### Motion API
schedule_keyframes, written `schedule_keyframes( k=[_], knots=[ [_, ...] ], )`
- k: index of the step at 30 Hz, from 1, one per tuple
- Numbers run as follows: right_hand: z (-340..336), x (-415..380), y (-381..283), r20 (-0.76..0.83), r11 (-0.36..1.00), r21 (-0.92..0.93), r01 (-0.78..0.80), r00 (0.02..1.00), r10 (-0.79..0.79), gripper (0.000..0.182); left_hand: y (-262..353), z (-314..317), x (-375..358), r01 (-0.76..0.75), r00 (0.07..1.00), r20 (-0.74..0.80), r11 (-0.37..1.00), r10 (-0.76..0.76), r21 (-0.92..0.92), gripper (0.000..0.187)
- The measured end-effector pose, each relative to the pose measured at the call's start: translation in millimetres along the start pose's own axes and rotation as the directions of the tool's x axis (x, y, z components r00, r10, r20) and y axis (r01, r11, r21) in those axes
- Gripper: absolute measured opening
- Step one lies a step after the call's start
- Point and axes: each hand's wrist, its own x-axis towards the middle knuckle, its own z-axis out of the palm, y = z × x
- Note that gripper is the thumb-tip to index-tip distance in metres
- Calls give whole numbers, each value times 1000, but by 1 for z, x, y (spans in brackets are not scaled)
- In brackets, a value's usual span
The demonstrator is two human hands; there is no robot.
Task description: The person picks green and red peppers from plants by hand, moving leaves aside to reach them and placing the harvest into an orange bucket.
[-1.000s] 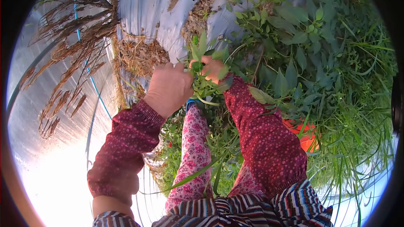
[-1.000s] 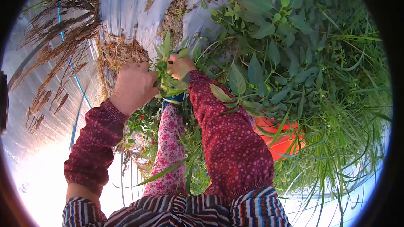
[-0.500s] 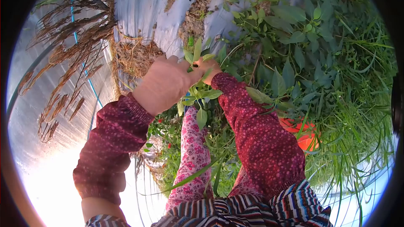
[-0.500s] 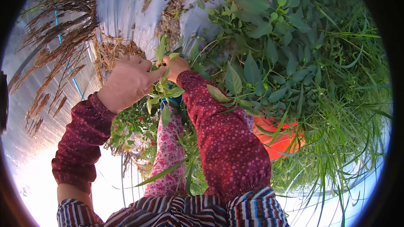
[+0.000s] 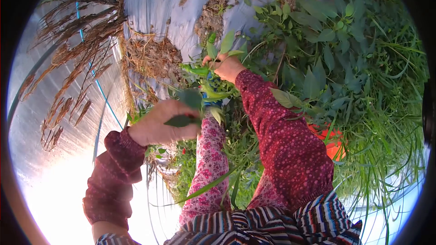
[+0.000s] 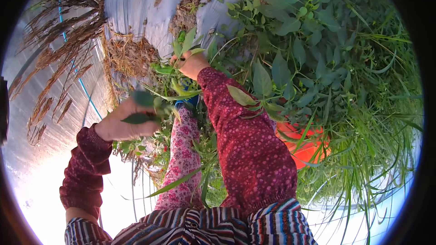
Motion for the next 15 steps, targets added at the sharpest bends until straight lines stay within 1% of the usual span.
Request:
schedule_keyframes(
  k=[1, 2, 3, 4, 5, 6, 7, 8, 9, 10, 11, 12, 13, 14, 15],
  knots=[
    [-1, -2, -2, 18, 998, 46, -52, 999, 52, 16, -2, -11, 3, 14, 998, -66, 999, -16, -34, 29],
    [-2, -4, -4, 38, 990, 92, -109, 994, 106, 14, -3, -20, 9, 12, 998, -69, 999, -15, -33, 29],
    [-4, -5, 2, 50, 959, 279, -46, 998, 33, 15, -5, -27, 15, 3, 982, -188, 995, -21, -96, 28],
    [-2, -4, 6, 55, 959, 278, -49, 998, 36, 15, -7, -31, 18, -14, 952, -305, 987, -36, -161, 28],
    [-1, -2, 9, 67, 922, 384, -55, 997, 32, 18, -8, -31, 22, 59, 933, -333, 973, -134, -225, 36],
    [-2, 0, 11, 76, 872, 485, -62, 997, 28, 21, -24, -28, 32, 56, 933, -335, 973, -132, -226, 36],
    [-2, -3, 8, 78, 872, 485, -64, 997, 30, 21, -51, -19, 46, -111, 884, -460, 993, 86, -27, 37],
    [-1, -6, 3, 79, 841, 526, -123, 992, 95, 23, -66, -14, 53, -247, 788, -531, 950, 311, 190, 40],
    [0, -6, -2, 81, 805, 566, -177, 984, 159, 26, -54, -14, 53, -188, 878, -449, 982, 166, -5, 46],
    [6, 4, 10, 81, 805, 566, -177, 984, 159, 26, -39, -15, 56, -188, 878, -449, 982, 166, -5, 46],
    [14, 17, 25, 48, 814, 564, -139, 990, 136, 26, -24, -15, 60, -57, 926, -349, 968, 143, 246, 45],
    [14, 19, 22, 16, 822, 561, -100, 994, 110, 27, -18, -14, 63, 50, 962, -257, 870, 90, 491, 44],
    [14, 18, 20, 17, 821, 562, -100, 994, 109, 27, -30, -8, 67, -3, 948, -273, 863, 164, 506, 41],
    [12, 15, 19, 46, 769, 633, -90, 996, 79, 23, -37, -3, 68, -2, 948, -274, 861, 164, 508, 41],
    [8, 8, 9, 71, 710, 699, -84, 996, 48, 20, -41, 2, 70, 5, 940, -328, 959, 92, 284, 40]
  ],
)
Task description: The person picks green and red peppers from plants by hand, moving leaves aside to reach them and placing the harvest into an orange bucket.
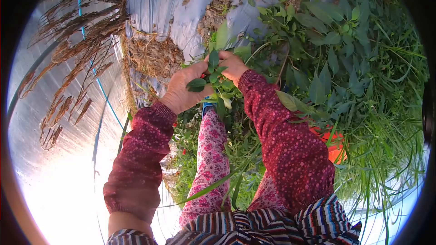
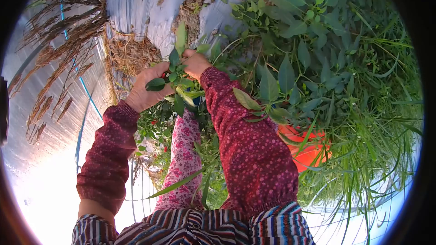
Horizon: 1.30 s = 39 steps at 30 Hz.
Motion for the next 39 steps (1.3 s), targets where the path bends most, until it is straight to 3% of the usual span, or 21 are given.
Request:
schedule_keyframes(
  k=[1, 3, 6, 8, 10, 13, 15, 16, 17, 19, 20, 21, 23, 25, 27, 29, 31, 32, 33, 35, 39],
  knots=[
    [4, -6, -6, -1, 1000, 0, 2, 1000, -2, 20, 1, 4, 0, 83, 996, -12, 970, -88, -228, 39],
    [16, -16, -19, -86, 989, 128, -75, 993, 87, 16, 4, 8, 0, 85, 992, -69, 971, -103, -225, 36],
    [16, -16, -18, -94, 991, 105, -79, 992, 89, 18, 2, 15, -2, 106, 982, -136, 977, -133, -186, 37],
    [14, -15, -18, -68, 994, 94, -48, 996, 54, 20, -21, 28, -2, -45, 972, -218, 850, -83, -524, 33],
    [16, -20, -27, -126, 992, -87, -92, 989, 81, 20, -24, 31, 0, -97, 968, -249, 875, -27, -475, 31],
    [10, -20, -20, -46, 995, -92, -27, 999, 23, 20, -12, 25, 1, -121, 968, -247, 936, 38, -329, 26],
    [8, -17, -11, -110, 994, -107, -15, 994, 3, 19, -2, 17, -2, -92, 975, -217, 967, 40, -236, 24],
    [8, -15, -6, -170, 993, -120, -1, 985, -20, 19, 2, 12, -3, 145, 988, 35, 818, -151, -557, 24],
    [3, -8, 1, -170, 993, -120, -1, 985, -20, 19, 5, 9, -4, 406, 914, 330, 536, -237, -740, 24],
    [0, -6, -8, 111, 864, -220, 453, 891, -439, 17, 14, 12, -12, 398, 917, 321, 462, -238, -793, 25],
    [-8, -16, -10, 75, 839, -427, 337, 938, -339, 15, 17, 15, -18, 386, 919, 312, 382, -243, -839, 26],
    [-10, -18, -15, 73, 840, -427, 336, 938, -338, 15, 18, 13, -23, 387, 918, 313, 381, -243, -839, 26],
    [-10, -19, -24, -125, 980, -194, 38, 990, -64, 12, 15, 9, -35, 477, 878, 454, 367, -152, -799, 29],
    [-16, -31, -33, -132, 992, -121, 27, 990, -43, 13, 18, 14, -47, 459, 888, 423, 365, -179, -810, 32],
    [-26, -32, -30, -143, 991, 96, 97, 986, -83, 19, 21, 15, -49, 395, 919, 355, 415, -174, -820, 31],
    [-36, -35, -29, -94, 988, 112, 104, 991, -94, 28, 20, 13, -46, 356, 935, 316, 440, -164, -824, 31],
    [-39, -40, -29, -88, 963, 254, 88, 994, -67, 32, 12, 5, -38, 187, 973, 126, 341, -193, -921, 32],
    [-42, -39, -27, -94, 961, 258, 100, 992, -78, 34, 6, 4, -33, 167, 960, 45, 435, -276, -885, 41],
    [-41, -41, -31, -93, 961, 257, 100, 993, -79, 34, 2, 1, -28, 165, 960, 43, 435, -277, -885, 41],
    [-38, -48, -37, -118, 978, 203, 39, 993, -15, 32, -6, -7, -18, 91, 957, -6, 319, -291, -944, 53],
    [-35, -48, -38, -96, 982, 183, 38, 995, -20, 32, -16, -12, 4, 153, 985, 121, 297, -124, -942, 66]
  ],
)
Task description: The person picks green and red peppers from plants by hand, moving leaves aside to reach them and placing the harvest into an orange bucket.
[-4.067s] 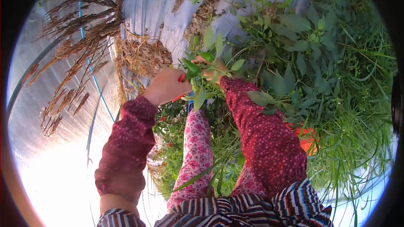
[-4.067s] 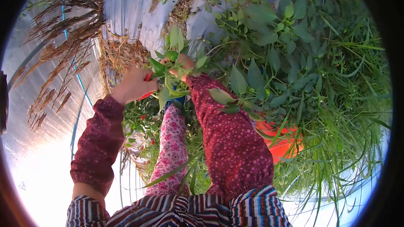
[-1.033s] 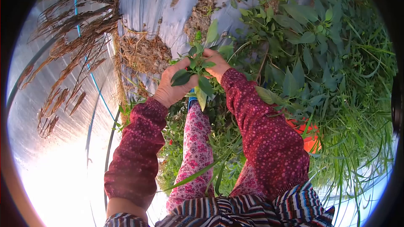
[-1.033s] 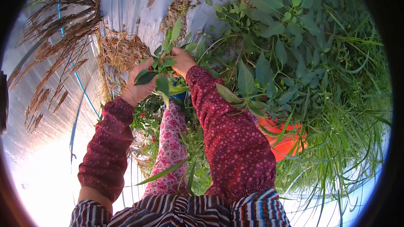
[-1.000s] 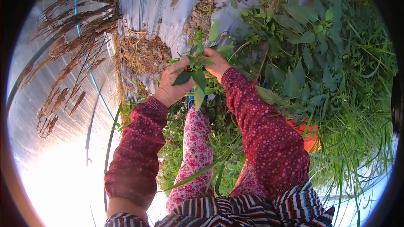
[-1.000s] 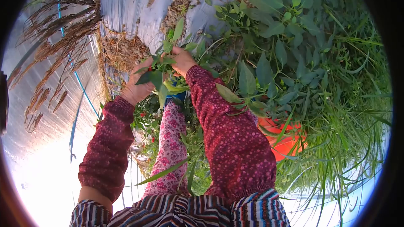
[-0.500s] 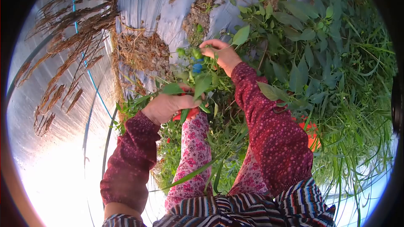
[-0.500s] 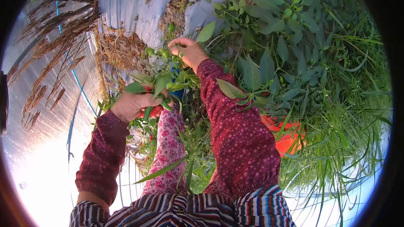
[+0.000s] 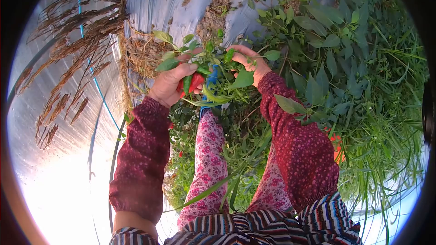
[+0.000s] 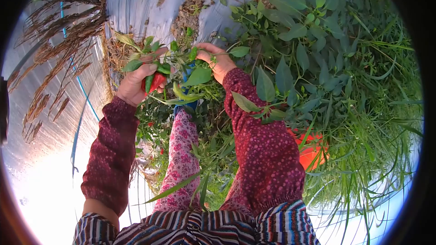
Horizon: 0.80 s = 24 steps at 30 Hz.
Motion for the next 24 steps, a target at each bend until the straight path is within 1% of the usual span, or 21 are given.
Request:
schedule_keyframes(
  k=[1, 3, 4, 5, 6, 9, 10, 11, 12, 13, 14, 15, 16, 17, 18, 19, 20, 21, 22, 23, 24],
  knots=[
    [-1, 0, 0, 21, 1000, 2, -11, 1000, 11, 33, 1, 6, 5, 27, 999, 20, 1000, -27, 0, 70],
    [-2, 2, 3, 36, 1000, 1, -22, 999, 22, 34, -1, 8, 12, 38, 999, 35, 999, -38, 11, 71],
    [-2, 3, 7, 52, 998, 51, 30, 998, -33, 37, -1, 10, 14, 47, 998, 42, 999, -48, 26, 72],
    [-2, 3, 11, 66, 991, 103, 81, 994, -88, 39, -2, 12, 15, 62, 998, 13, 998, -62, 16, 70],
    [0, 1, 10, 65, 991, 103, 82, 994, -89, 39, -4, 11, 15, 63, 998, 14, 998, -63, 17, 70],
    [4, -12, 12, -151, 993, 115, 35, 988, -18, 42, -9, 8, 15, 59, 998, 28, 997, -61, 40, 69],
    [3, -17, 13, -151, 993, 117, 35, 988, -17, 42, -9, 10, 11, 60, 998, -36, 996, -58, 69, 64],
    [2, -22, 14, -152, 996, 90, -3, 988, 16, 39, -8, 12, 6, 63, 993, -102, 993, -53, 99, 60],
    [5, -30, 11, -153, 997, 63, -39, 987, 48, 36, -7, 15, 0, 62, 993, -103, 993, -51, 104, 60],
    [7, -41, 8, -130, 999, 31, -41, 991, 44, 27, -7, 19, -5, 69, 984, -175, 986, -42, 153, 55],
    [12, -50, 6, -130, 999, 37, -40, 990, 45, 27, -7, 22, -12, 83, 969, -244, 976, -32, 201, 50],
    [17, -59, 5, -87, 1000, -17, -11, 996, 10, 26, -8, 25, -18, 89, 969, -243, 975, -38, 202, 50],
    [21, -68, 1, -43, 997, -72, 24, 999, -27, 26, -8, 28, -23, 112, 977, -206, 946, -50, 304, 46],
    [28, -76, -3, 5, 982, -159, 102, 995, -102, 25, -6, 32, -26, 125, 984, -165, 906, -62, 405, 43],
    [33, -78, -1, -3, 981, -159, 111, 994, -113, 25, -4, 37, -29, 128, 990, -122, 854, -76, 504, 40],
    [37, -78, 2, 112, 889, -398, 228, 974, -199, 29, 1, 43, -33, 167, 986, -94, 793, -138, 586, 37],
    [41, -80, 1, 241, 725, -596, 346, 938, -250, 34, 5, 49, -36, 155, 988, -83, 788, -132, 595, 37],
    [43, -84, -4, 261, 535, -769, 349, 936, -234, 38, 8, 54, -39, 149, 985, -53, 667, -162, 730, 36],
    [46, -90, -7, 255, 532, -770, 353, 934, -250, 38, 9, 58, -43, 128, 980, -27, 523, -195, 843, 36],
    [48, -98, -11, 289, 448, -822, 351, 936, -202, 36, -1, 52, -46, 90, 988, -7, 546, -153, 833, 38],
    [51, -105, -14, 316, 359, -865, 350, 937, -150, 35, 5, 61, -50, 75, 989, 7, 537, -149, 840, 38]
  ],
)
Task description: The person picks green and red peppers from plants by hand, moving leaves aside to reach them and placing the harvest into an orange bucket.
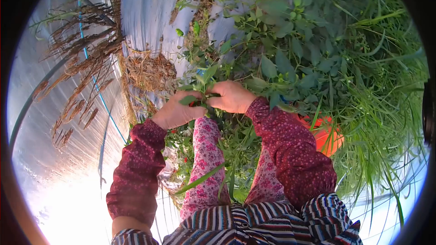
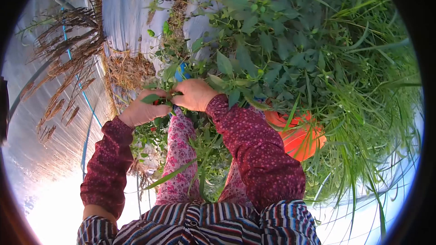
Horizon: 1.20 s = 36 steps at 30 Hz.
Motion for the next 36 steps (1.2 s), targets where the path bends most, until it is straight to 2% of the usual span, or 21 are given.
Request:
schedule_keyframes(
  k=[2, 4, 6, 7, 8, 11, 14, 15, 16, 18, 21, 23, 24, 25, 27, 29, 30, 32, 33, 34, 36],
  knots=[
    [-2, -15, -11, 47, 998, -58, -20, 999, 22, 31, 23, 1, -9, -36, 995, 98, 992, 25, 117, 40],
    [1, -31, -19, 98, 944, -327, 31, 995, 1, 30, 37, 5, -18, -98, 989, 126, 973, 73, 208, 41],
    [6, -50, -23, 88, 949, -315, 19, 996, 9, 31, 56, 15, -27, 88, 973, 186, 962, -138, 258, 45],
    [7, -60, -25, 92, 952, -307, 6, 995, 24, 31, 68, 15, -22, 0, 945, 290, 887, -151, 461, 38],
    [8, -69, -25, 95, 954, -301, -8, 995, 39, 32, 73, 17, -21, -19, 943, 300, 878, -143, 478, 38],
    [20, -99, -19, 37, 996, -48, 76, 997, -74, 33, 86, 21, -24, -383, 866, 499, 595, -35, 706, 26],
    [20, -126, -18, -19, 975, 126, 181, 984, -180, 32, 107, 34, -27, -405, 844, 531, 560, -76, 723, 27],
    [12, -136, -21, 52, 947, 299, 116, 989, -137, 29, 95, 27, -21, -640, 766, 604, 357, 222, 680, 28],
    [9, -148, -23, 131, 890, 454, 45, 984, -117, 26, 106, 28, -20, -642, 762, 616, 357, 198, 679, 28],
    [13, -172, -21, -2, 756, 646, 106, 991, -137, 23, 134, 26, -15, -218, 904, 378, 546, -200, 809, 26],
    [7, -182, -12, -247, 684, 702, 200, 969, -30, 29, 171, 35, -15, -269, 917, 382, 529, -115, 805, 32],
    [5, -186, -4, -74, 758, 588, -283, 914, 398, 37, 177, 41, -11, -342, 908, 419, 551, -15, 761, 33],
    [5, -191, -6, -87, 752, 599, -277, 910, 405, 37, 183, 47, -10, -407, 891, 446, 582, 84, 704, 33],
    [7, -193, -11, -111, 680, 707, -193, 920, 376, 42, 199, 55, -13, -330, 904, 427, 589, -29, 738, 34],
    [12, -196, -11, -169, 476, 879, 15, 944, 284, 49, 203, 62, -11, -341, 894, 448, 629, -13, 699, 34],
    [21, -204, -9, -240, 340, 929, 147, 939, 248, 50, 212, 74, -13, -367, 872, 490, 669, 5, 647, 34],
    [21, -212, -13, -305, 211, 943, 257, 920, 245, 49, 222, 81, -15, -259, 890, 450, 736, -70, 626, 32],
    [19, -241, -14, -389, 89, 921, 379, 882, 268, 49, 234, 103, -14, -167, 888, 436, 783, -144, 599, 30],
    [14, -261, -9, -496, -65, 851, 521, 838, 227, 47, 237, 118, -7, -120, 885, 454, 892, -103, 436, 28],
    [13, -280, -11, -606, -210, 741, 638, 770, 200, 46, 246, 132, -8, -76, 883, 467, 965, -53, 252, 25],
    [24, -324, -6, -749, -354, 530, 771, 621, 231, 39, 270, 173, -16, -64, 843, 536, 982, -42, 177, 21]
  ],
)
